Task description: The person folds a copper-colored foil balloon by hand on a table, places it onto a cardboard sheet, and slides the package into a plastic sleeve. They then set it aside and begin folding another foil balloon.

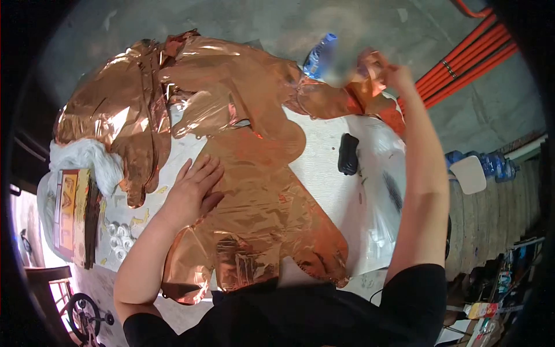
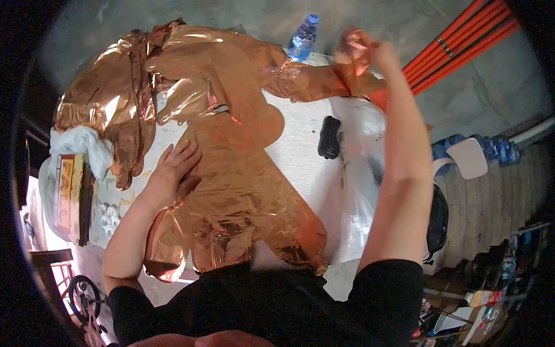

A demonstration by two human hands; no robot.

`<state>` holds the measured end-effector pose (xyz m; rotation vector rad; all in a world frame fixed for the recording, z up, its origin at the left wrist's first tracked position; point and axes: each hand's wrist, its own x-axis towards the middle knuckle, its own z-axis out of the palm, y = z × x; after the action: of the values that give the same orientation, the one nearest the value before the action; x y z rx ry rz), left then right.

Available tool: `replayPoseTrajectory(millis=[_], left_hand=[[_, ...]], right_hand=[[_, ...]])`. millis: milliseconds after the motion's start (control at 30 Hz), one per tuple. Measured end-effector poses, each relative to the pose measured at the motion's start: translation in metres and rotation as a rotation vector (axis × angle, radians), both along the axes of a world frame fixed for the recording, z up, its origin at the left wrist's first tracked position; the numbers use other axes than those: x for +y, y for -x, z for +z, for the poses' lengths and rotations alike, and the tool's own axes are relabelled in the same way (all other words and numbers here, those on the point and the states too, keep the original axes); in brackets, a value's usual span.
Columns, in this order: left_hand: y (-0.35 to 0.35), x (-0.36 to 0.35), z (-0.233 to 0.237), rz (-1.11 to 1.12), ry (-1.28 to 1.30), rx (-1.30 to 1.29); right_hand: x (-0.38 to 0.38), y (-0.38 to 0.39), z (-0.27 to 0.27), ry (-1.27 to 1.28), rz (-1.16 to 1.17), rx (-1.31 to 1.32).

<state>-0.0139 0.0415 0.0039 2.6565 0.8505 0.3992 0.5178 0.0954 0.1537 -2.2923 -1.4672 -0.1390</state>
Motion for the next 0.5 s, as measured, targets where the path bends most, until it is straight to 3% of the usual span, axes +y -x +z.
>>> replayPoseTrajectory(millis=[67, 100, 133, 167, 233, 267, 333, 400, 433, 500], left_hand=[[0.001, 0.000, 0.000, 0.001, -0.008, 0.011], [0.001, 0.000, -0.001, 0.003, -0.012, 0.015], [0.001, 0.000, -0.001, 0.003, -0.016, 0.019], [0.000, 0.001, -0.001, -0.007, -0.020, 0.015], [0.000, 0.000, -0.002, 0.004, -0.009, -0.010], [0.001, 0.000, -0.002, -0.003, -0.013, -0.015], [0.001, 0.001, -0.004, 0.006, -0.006, -0.002], [-0.001, 0.000, -0.003, 0.003, -0.003, 0.000], [0.000, 0.000, -0.003, 0.012, 0.003, 0.007], [0.001, 0.000, -0.004, 0.011, -0.003, 0.010]], right_hand=[[-0.018, -0.056, 0.032, -0.240, 0.040, -0.191], [-0.022, -0.092, 0.050, -0.423, -0.001, 0.499], [-0.024, -0.140, 0.067, -0.481, -0.127, 0.009], [-0.037, -0.136, 0.093, -0.561, -0.237, -0.025], [-0.060, -0.107, 0.133, -0.920, -0.165, -0.082], [-0.063, -0.107, 0.151, -1.053, -0.170, -0.334], [-0.073, -0.096, 0.188, -1.082, -0.227, -0.473], [-0.077, -0.054, 0.210, -1.212, 0.116, 0.003], [-0.080, -0.044, 0.218, -1.218, 0.121, 0.007], [-0.076, -0.019, 0.223, -1.061, 0.621, 0.245]])
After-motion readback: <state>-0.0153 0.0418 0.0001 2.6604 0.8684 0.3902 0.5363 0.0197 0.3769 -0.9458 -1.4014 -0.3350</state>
